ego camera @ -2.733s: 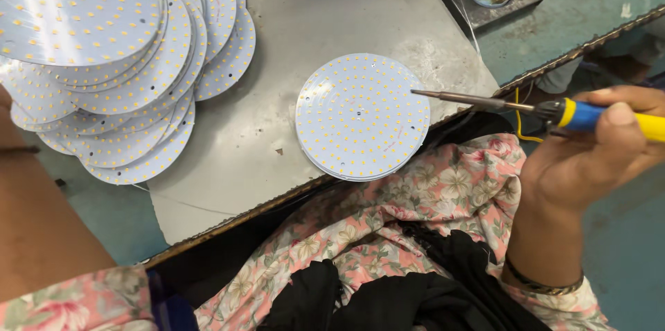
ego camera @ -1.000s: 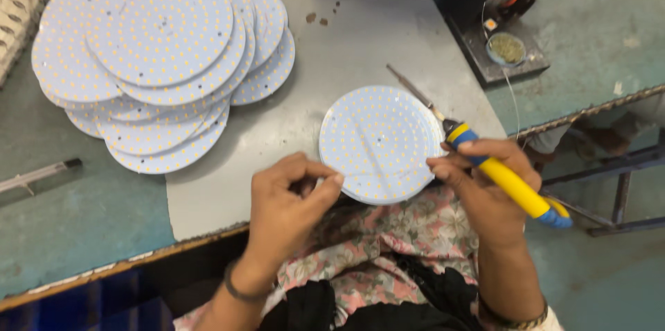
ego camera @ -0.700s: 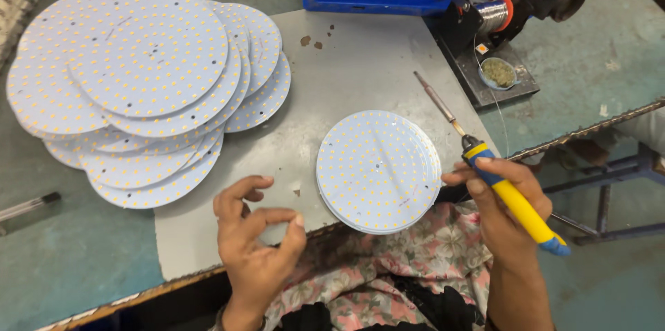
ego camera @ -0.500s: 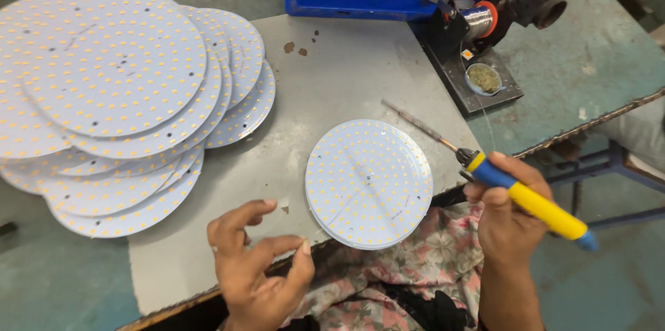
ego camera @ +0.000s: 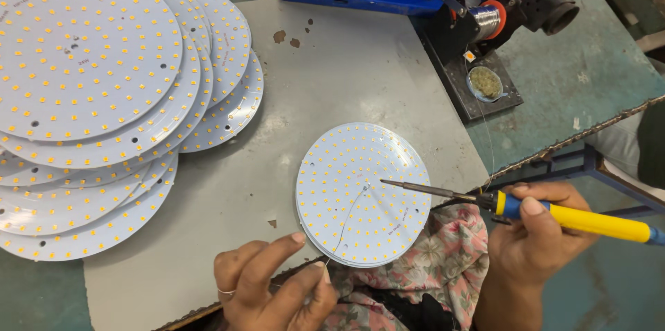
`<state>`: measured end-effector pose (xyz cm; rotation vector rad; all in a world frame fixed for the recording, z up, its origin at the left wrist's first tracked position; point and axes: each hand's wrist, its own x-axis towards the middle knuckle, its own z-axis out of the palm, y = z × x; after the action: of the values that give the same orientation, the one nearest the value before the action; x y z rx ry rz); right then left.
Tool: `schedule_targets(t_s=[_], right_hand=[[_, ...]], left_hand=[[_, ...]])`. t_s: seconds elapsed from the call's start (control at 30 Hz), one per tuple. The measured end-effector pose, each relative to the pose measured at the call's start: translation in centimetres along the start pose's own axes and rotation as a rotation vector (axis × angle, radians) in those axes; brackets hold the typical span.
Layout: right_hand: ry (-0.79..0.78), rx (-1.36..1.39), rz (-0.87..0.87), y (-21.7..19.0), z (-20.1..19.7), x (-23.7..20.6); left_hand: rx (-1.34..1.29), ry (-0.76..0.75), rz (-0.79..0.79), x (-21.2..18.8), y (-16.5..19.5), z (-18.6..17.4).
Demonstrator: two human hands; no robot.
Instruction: The person solders a wire onto round LED light boards using a soldering iron, holding each board steady with one hand while applying the iron and solder with the other. Finished boards are stacked on the workbench, and the person works through the stack one board at a time.
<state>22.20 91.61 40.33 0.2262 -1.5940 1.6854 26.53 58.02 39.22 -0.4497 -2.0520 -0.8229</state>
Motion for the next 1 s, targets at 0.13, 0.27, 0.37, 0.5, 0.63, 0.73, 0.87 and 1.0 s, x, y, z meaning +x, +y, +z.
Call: schedule_targets(t_s=[0.13,0.27,0.37,0.5,0.63,0.73,0.87,1.0], right_hand=[[-0.014,0.008,0.016,0.3,0.1,0.1],[-0.018,-0.013,0.027,0.2,0.7,0.3],[-0.041,-0.066,0.039,0.0,1.0,0.6],[-0.058,-0.079,0.043,0.0,1.3,0.7],[-0.056,-0.074,0.051,-0.1,1.6,0.7],[-0.057,-0.072,0.054,-0.2,1.8,0.7],[-0.074,-0.079,0.053,-0.3,2.0,0.8],[-0.084,-0.08,0.059,-0.3,2.1,0.8]], left_hand=[[-0.003,-0.007,-0.004,-0.1,-0.1,0.7],[-0.012,-0.004,0.003,0.0,-0.2,0.9],[-0.022,0.01,-0.004,0.1,0.0,1.0],[-0.032,0.032,-0.009,0.2,0.1,1.1],[-0.047,0.024,-0.008,0.4,0.1,0.9],[-0.058,0.02,-0.012,0.5,0.2,0.8],[-0.068,0.017,-0.017,0.7,0.2,0.8],[-0.06,0.009,0.004,1.1,0.1,0.7]])
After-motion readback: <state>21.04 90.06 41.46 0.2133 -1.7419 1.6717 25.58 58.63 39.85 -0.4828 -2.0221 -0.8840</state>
